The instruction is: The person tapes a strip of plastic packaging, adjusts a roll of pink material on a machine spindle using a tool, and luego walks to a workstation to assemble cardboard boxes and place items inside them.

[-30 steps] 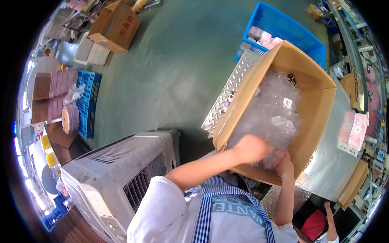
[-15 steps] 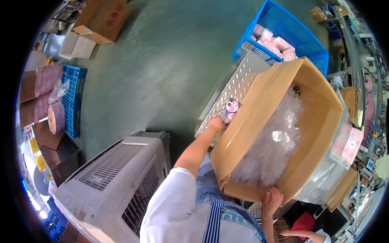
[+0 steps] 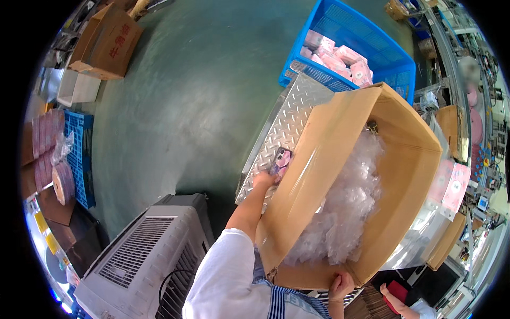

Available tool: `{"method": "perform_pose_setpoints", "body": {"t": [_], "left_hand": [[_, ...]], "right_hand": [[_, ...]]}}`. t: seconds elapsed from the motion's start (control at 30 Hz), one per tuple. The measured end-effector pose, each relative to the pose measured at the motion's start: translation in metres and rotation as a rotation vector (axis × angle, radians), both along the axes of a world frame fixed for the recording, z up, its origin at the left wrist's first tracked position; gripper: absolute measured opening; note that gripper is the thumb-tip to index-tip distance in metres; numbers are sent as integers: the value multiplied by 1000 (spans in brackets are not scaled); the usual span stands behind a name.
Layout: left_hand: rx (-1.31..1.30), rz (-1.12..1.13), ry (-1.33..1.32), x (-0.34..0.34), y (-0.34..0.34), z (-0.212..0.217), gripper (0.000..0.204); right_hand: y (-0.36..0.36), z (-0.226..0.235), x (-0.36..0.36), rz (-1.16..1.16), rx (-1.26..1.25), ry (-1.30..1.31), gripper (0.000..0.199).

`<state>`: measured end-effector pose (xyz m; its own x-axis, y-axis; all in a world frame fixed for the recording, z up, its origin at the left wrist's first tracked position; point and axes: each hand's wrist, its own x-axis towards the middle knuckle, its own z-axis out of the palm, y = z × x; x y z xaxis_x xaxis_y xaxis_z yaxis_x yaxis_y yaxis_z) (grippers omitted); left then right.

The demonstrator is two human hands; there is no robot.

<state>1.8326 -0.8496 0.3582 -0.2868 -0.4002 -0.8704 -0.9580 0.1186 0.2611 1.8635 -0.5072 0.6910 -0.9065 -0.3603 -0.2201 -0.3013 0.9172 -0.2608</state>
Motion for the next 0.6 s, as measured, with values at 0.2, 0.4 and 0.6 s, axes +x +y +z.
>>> {"method": "perform_pose_setpoints", "body": {"t": [0.2, 0.4, 0.6], "left_hand": [[-53, 174, 232, 18, 19, 5, 49], [286, 1081, 649, 37, -7, 123, 27], [446, 1399, 932, 110, -18, 313, 30]], "right_hand": [[-8, 5, -20, -32, -24, -174, 8], [-60, -12, -113, 185, -230, -23, 22], [-187, -109, -212, 486, -368, -59, 49]]}}
